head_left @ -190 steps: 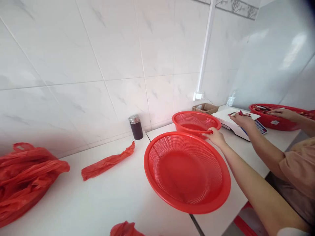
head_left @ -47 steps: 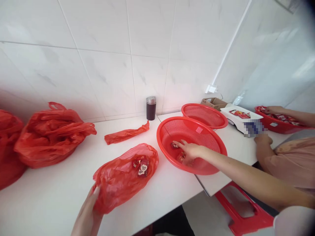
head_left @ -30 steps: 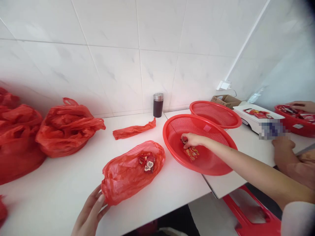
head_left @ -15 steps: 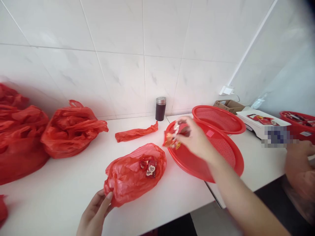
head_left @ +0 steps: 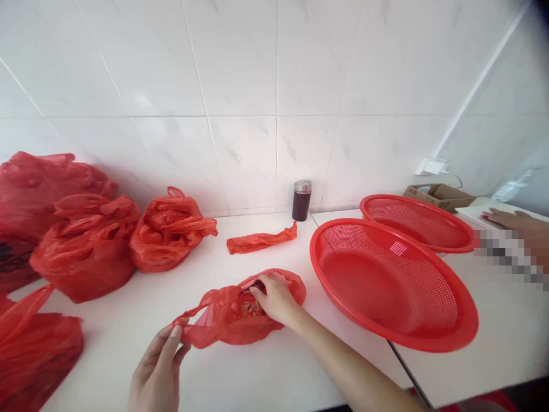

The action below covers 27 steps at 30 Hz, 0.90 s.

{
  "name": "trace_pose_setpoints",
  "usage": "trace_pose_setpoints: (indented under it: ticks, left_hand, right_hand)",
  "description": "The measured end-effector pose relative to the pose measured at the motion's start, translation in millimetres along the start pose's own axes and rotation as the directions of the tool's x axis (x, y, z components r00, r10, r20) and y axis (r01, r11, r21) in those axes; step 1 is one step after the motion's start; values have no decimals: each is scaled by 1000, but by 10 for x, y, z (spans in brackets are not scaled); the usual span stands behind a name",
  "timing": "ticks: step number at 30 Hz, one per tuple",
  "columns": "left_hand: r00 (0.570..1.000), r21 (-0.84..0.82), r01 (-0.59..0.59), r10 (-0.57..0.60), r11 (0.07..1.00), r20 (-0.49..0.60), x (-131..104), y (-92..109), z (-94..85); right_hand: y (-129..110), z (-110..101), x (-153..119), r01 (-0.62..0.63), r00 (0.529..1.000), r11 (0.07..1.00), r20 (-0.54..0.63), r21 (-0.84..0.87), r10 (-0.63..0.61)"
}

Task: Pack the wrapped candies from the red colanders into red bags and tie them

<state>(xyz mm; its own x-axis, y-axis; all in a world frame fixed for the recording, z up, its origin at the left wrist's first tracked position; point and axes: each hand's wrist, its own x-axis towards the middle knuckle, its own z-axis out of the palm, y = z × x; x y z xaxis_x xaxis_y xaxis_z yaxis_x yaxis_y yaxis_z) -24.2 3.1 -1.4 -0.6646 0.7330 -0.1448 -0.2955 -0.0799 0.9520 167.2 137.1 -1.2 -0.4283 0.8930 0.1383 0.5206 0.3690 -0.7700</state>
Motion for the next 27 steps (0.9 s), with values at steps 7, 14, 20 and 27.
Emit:
trace_pose_setpoints:
  ticks: [7, 14, 20, 27]
  left_hand:
    - [998, -140, 34, -26, 990, 58, 60, 253, 150]
    - [988, -96, 50, -35, 994, 151, 129, 450, 137]
    - [969, -74, -204, 212, 976, 128, 99, 938, 298]
    - [945, 1, -223, 216, 975, 245, 257, 1178, 588]
  right_hand:
    - [-204, -495, 25, 186, 980, 767, 59, -614, -190]
    - [-211, -592, 217, 79, 970, 677, 214, -732, 119]
    - [-663, -1208, 271, 114, 993, 834, 26, -540, -119]
    - [-830, -1735, 558, 92, 968, 876, -162, -473, -189]
